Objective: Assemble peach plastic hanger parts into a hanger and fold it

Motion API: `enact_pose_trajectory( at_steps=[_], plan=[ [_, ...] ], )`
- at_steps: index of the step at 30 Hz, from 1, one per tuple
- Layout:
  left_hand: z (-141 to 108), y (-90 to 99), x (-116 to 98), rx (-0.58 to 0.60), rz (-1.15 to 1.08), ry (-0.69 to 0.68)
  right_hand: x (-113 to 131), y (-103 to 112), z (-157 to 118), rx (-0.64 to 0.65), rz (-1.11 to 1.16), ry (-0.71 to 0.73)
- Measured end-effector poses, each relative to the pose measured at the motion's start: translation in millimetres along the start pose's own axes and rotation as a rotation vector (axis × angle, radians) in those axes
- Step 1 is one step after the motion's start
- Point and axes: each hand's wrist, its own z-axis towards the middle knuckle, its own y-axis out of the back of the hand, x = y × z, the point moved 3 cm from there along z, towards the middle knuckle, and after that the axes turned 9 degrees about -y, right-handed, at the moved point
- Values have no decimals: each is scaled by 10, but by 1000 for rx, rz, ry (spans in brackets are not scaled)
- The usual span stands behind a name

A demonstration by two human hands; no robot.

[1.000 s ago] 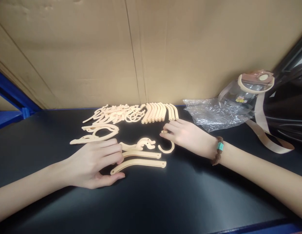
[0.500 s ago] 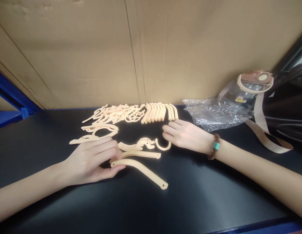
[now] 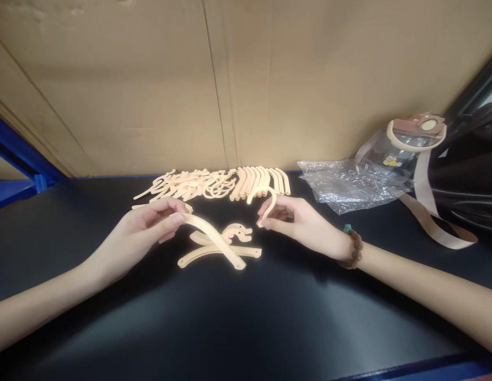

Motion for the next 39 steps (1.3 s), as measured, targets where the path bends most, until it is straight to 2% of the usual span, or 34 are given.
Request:
enact_pose_trajectory(
  at_steps=[4, 7, 10, 16, 19, 23, 27, 31, 36, 39],
  plan=[
    [34, 36, 123, 29, -203, 160, -30, -64, 18, 126, 239, -126],
    [43, 53, 229, 11, -363, 245, -56, -55, 36, 127, 267, -143],
    [44, 59, 282, -40, -424, 294, -72, -43, 48, 132, 278, -154],
    [34, 28, 203, -75, -419, 309, -60, -43, 59, 154, 221, -150],
    [27, 18, 192, -60, -432, 324, -62, -47, 58, 167, 253, -174],
    [24, 24, 198, -31, -424, 276, -78, -48, 56, 169, 310, -212],
    [2, 4, 195, -1, -436, 352, -99, -50, 59, 176, 351, -231],
    [-1, -29, 105, -34, -359, 409, -123, -46, 64, 183, 349, -235],
    [-3, -50, -10, -31, -197, 318, -145, -40, 73, 197, 351, -217],
    [-20, -58, -4, 56, -100, 242, -143, -46, 79, 191, 354, -223]
  ],
)
